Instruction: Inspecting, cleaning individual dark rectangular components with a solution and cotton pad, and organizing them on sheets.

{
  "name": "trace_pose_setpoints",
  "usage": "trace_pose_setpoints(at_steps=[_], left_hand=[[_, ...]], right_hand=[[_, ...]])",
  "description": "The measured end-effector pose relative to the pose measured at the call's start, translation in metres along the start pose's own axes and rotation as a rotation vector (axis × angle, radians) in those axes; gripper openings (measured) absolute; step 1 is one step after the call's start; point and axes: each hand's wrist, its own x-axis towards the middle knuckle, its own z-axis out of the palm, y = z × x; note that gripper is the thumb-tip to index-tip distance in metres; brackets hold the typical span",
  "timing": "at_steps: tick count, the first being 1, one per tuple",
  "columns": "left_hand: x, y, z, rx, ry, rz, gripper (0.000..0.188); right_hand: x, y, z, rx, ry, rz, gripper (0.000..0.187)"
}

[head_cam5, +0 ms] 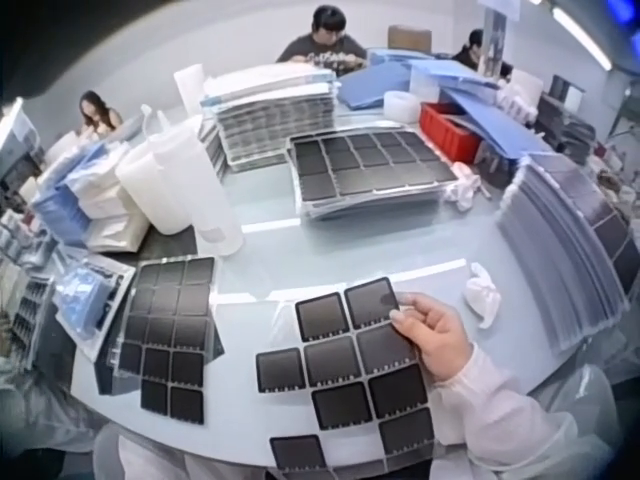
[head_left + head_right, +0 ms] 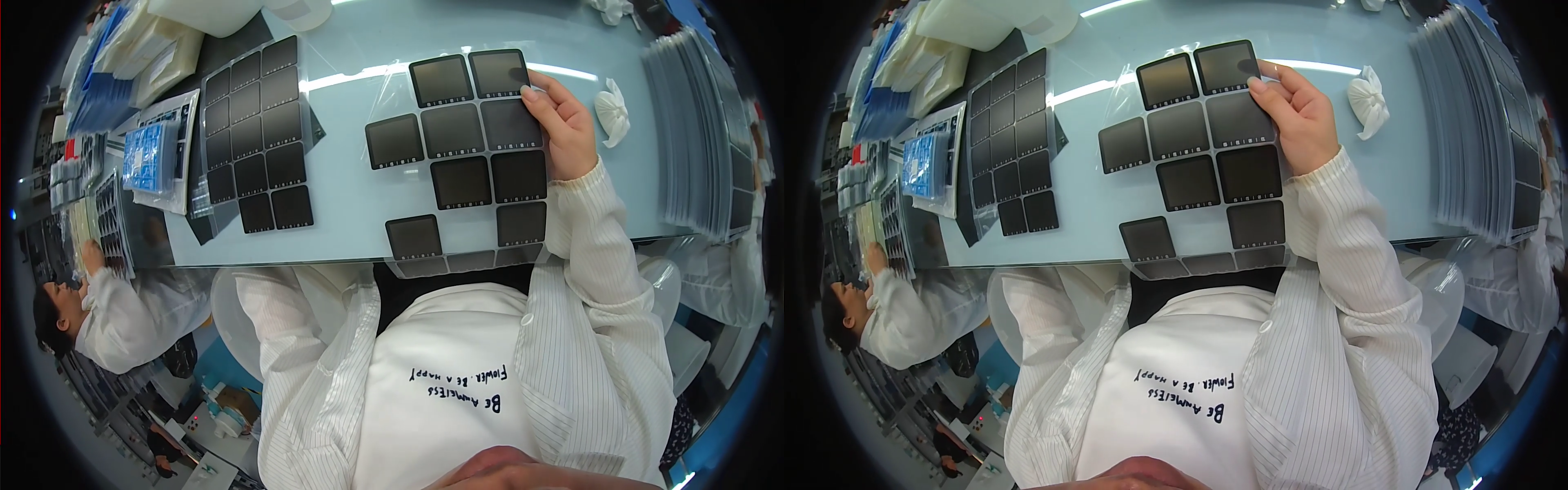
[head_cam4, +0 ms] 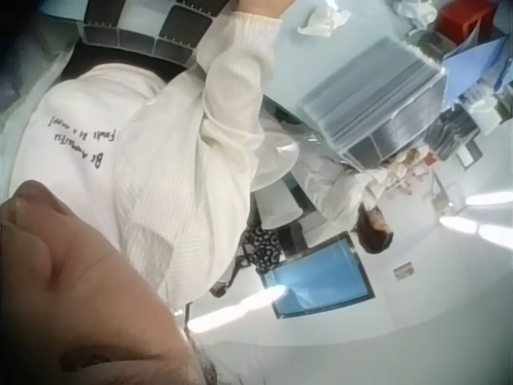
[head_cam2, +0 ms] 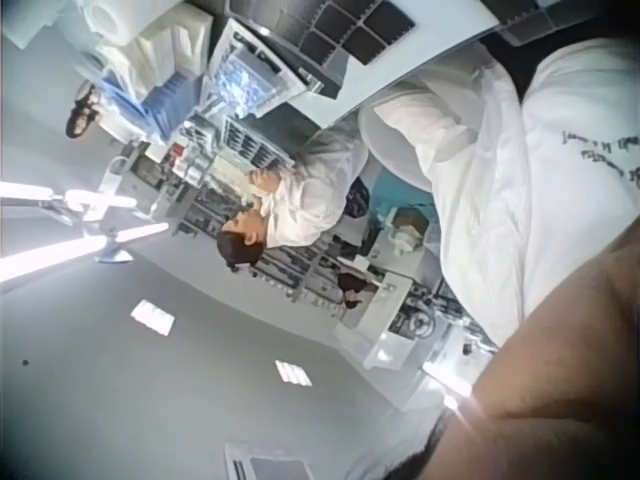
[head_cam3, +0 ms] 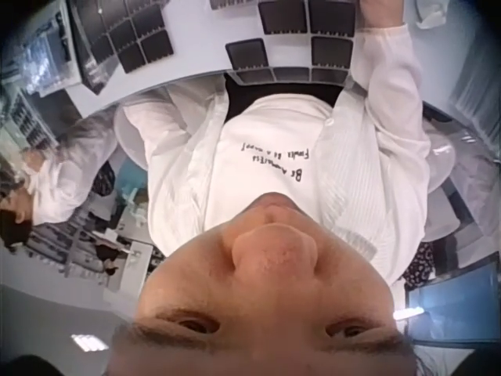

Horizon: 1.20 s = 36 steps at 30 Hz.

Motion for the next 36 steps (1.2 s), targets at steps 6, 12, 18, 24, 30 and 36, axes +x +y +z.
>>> trace_pose_setpoints(at_steps=[6, 12, 18, 24, 30, 36], left_hand=[[-0.001, -0.015, 0.078, 0.19, -0.148, -0.107, 0.026], [-0.104, 0.045, 0.199, 0.674, -0.308, 0.469, 0.031], [-0.103, 0.062, 0.226, 0.265, 0.077, 0.985, 0.052], [-0.082, 0.096, 0.253, 0.227, 0.293, 0.964, 0.063], [-0.077, 0.079, 0.229, 0.526, -0.275, 0.746, 0.062], [-0.098, 0.083, 0.259, 0.062, -0.167, 0.674, 0.054]], right_hand=[[0.001, -0.005, 0.006, 0.092, 0.02, 0.042, 0.033], [0.0, -0.004, -0.002, 0.178, 0.106, 0.099, 0.033], [-0.012, -0.017, 0.016, 0.119, 0.1, 0.071, 0.033], [-0.016, -0.018, 0.009, 0.193, 0.024, -0.083, 0.035], [-0.01, -0.018, 0.002, 0.158, 0.154, -0.032, 0.036], [-0.004, -0.012, 0.0, 0.124, 0.265, 0.032, 0.035]])
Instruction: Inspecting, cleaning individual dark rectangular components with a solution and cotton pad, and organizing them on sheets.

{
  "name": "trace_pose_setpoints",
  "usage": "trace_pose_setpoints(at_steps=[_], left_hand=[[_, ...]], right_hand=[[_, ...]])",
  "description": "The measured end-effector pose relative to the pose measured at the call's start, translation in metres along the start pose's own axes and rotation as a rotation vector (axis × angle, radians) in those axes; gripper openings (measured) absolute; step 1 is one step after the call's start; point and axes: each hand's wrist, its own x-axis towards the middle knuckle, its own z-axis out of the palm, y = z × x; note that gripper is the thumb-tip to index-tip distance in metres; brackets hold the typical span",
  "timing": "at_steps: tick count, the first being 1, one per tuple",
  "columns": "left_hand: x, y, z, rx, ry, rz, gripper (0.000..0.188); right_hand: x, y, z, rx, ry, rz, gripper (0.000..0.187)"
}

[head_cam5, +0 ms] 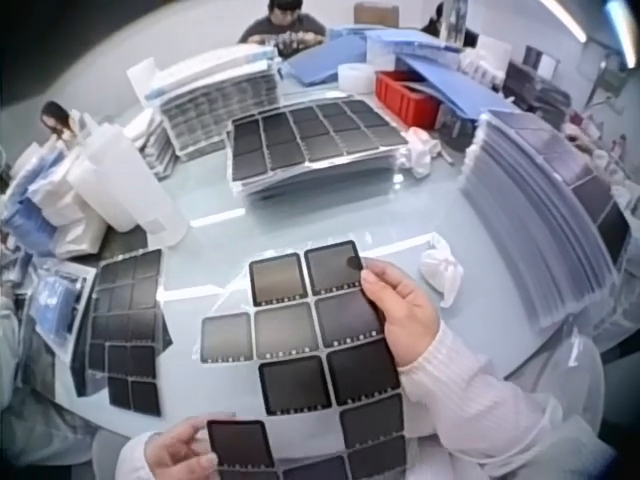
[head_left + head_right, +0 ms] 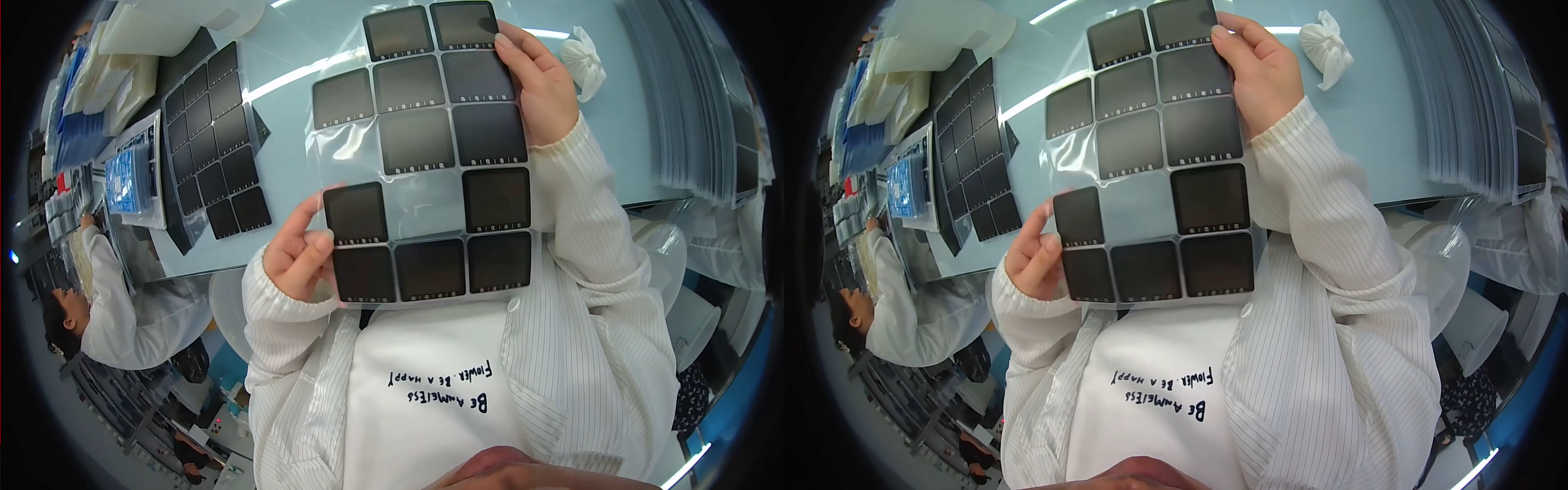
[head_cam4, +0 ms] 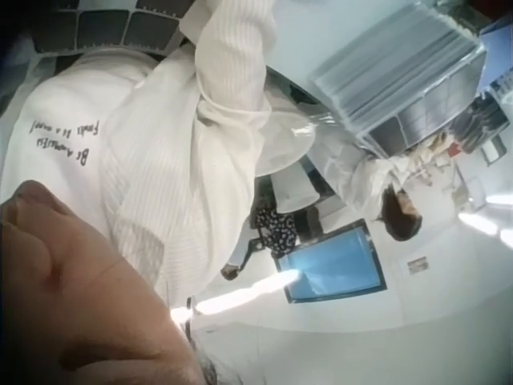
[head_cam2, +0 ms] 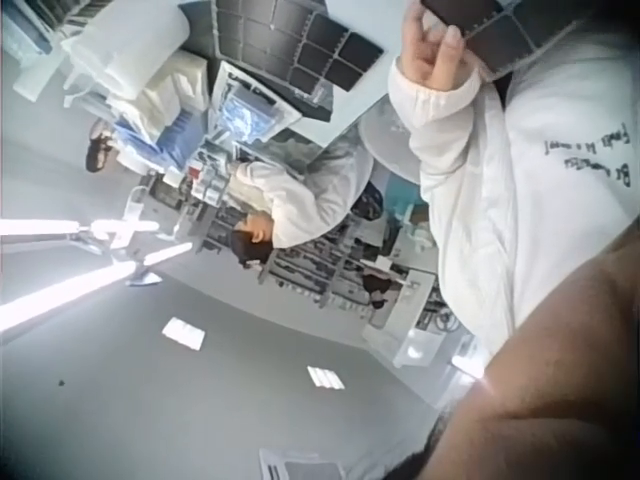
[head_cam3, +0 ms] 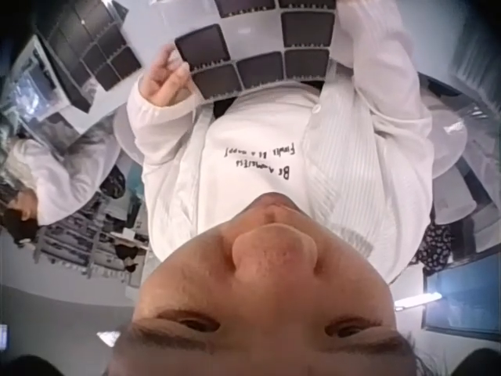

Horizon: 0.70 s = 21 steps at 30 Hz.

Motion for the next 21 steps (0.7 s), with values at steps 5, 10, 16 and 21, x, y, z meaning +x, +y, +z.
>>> trace_pose_setpoints(at_steps=[5, 10, 16, 21], left_hand=[[-0.002, 0.0, -0.009, -0.243, 0.092, -0.051, 0.06], [-0.009, 0.009, -0.005, -0.226, 0.198, -0.082, 0.066], [-0.014, -0.003, -0.036, -0.226, -0.054, 0.013, 0.072], [-0.022, 0.018, -0.023, 0.049, 0.089, 0.284, 0.075]], right_hand=[[0.0, -0.006, -0.005, -0.18, -0.079, 0.038, 0.033], [0.01, 0.006, -0.013, -0.209, -0.083, 0.01, 0.033], [0.009, 0.006, -0.009, -0.167, -0.06, -0.011, 0.033], [0.007, 0.0, 0.001, 0.032, -0.257, -0.019, 0.029]])
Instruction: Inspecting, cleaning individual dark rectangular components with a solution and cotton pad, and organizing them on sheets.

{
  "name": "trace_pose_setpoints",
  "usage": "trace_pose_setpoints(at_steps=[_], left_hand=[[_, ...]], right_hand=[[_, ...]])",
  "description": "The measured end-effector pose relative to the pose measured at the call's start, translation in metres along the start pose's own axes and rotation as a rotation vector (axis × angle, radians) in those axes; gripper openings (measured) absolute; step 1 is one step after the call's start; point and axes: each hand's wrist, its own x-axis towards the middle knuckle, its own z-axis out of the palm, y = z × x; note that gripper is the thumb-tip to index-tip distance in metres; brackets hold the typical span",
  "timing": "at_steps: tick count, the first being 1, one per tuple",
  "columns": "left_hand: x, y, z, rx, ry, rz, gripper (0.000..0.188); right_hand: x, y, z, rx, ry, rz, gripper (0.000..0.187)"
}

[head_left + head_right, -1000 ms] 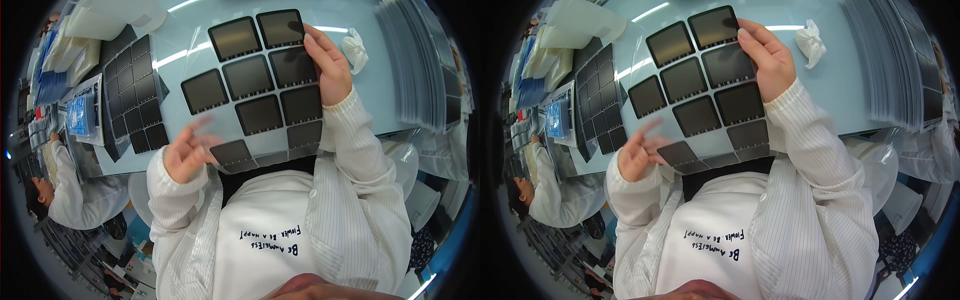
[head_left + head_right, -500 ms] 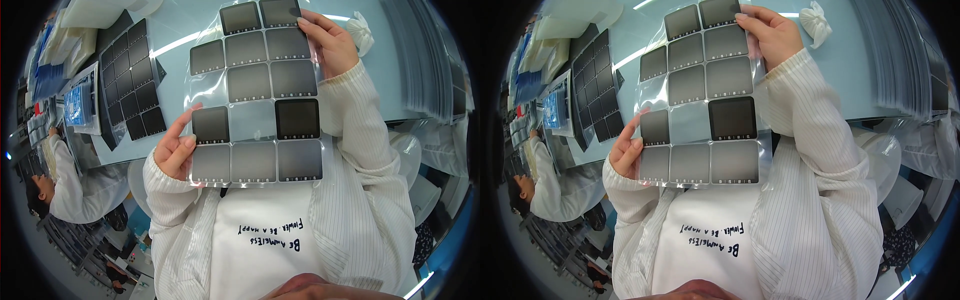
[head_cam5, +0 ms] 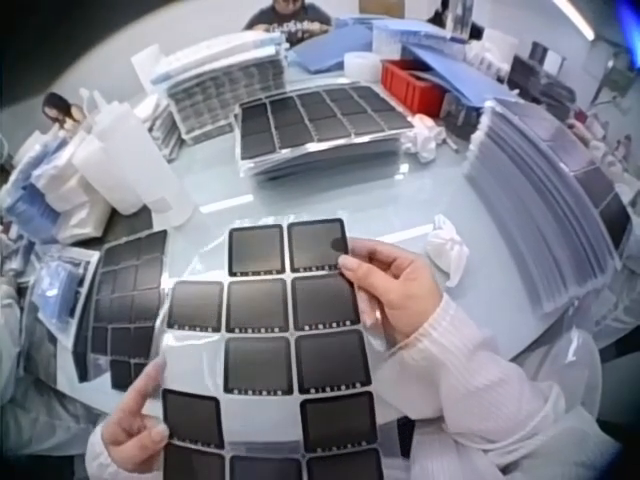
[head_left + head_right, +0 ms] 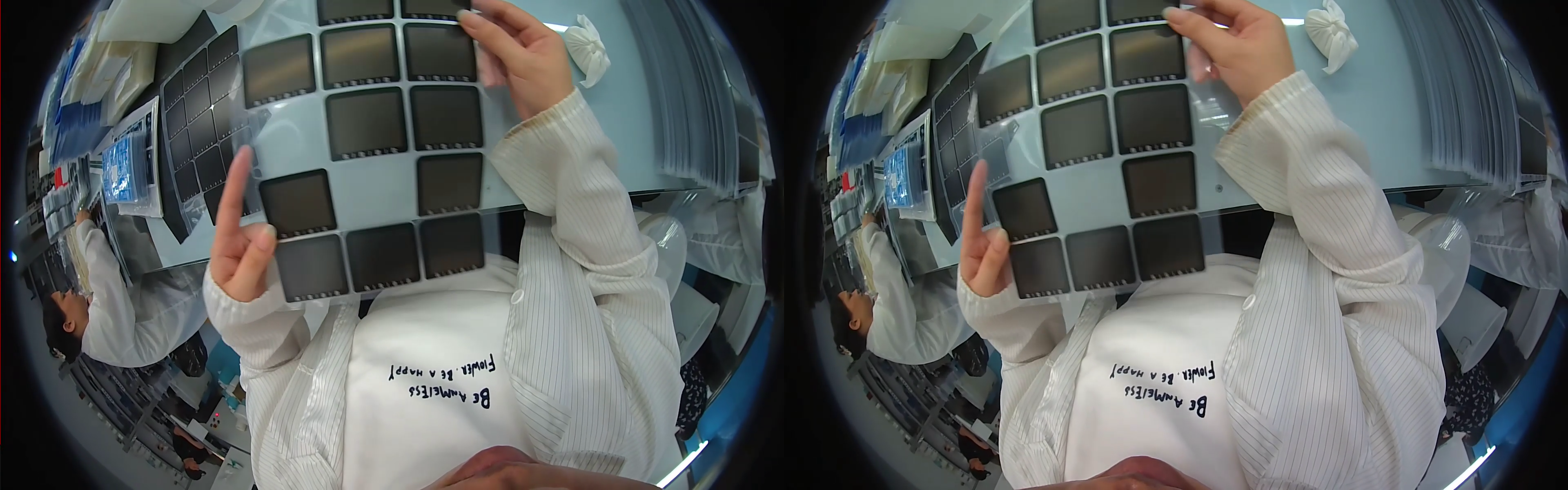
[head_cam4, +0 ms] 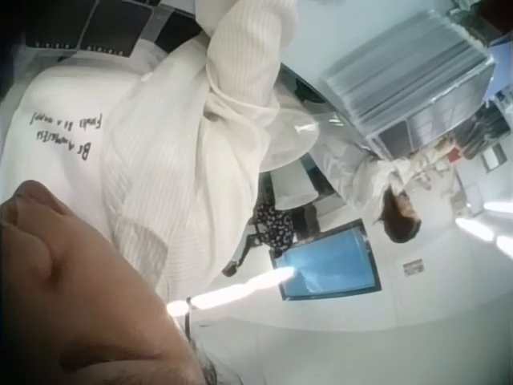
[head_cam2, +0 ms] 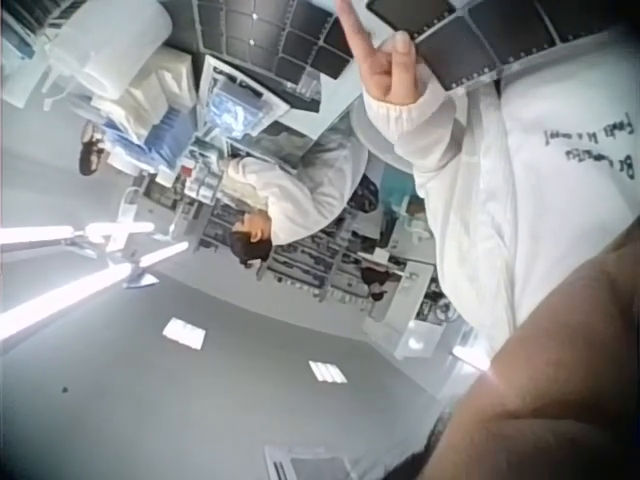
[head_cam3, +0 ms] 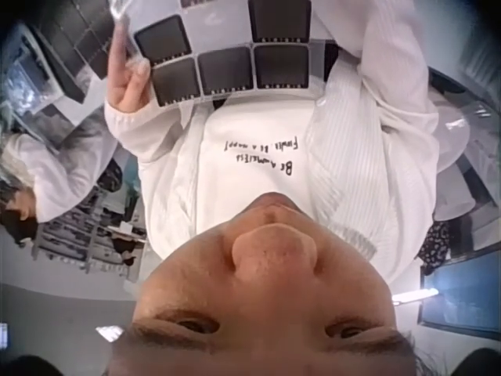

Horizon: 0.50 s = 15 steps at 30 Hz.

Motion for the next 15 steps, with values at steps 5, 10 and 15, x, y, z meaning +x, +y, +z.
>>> trace_pose_setpoints(at_steps=[5, 10, 15], left_hand=[[0.018, -0.018, -0.001, 0.273, 0.196, -0.067, 0.065], [0.028, -0.025, 0.033, 0.512, 0.118, -0.2, 0.068], [0.034, -0.021, 0.035, 0.792, 0.138, -0.253, 0.069]], right_hand=[[0.019, 0.011, 0.019, -0.097, 0.016, -0.164, 0.024], [0.016, -0.005, 0.019, -0.664, 0.158, -0.13, 0.034], [-0.002, -0.025, -0.013, -1.302, 0.308, -0.733, 0.043]])
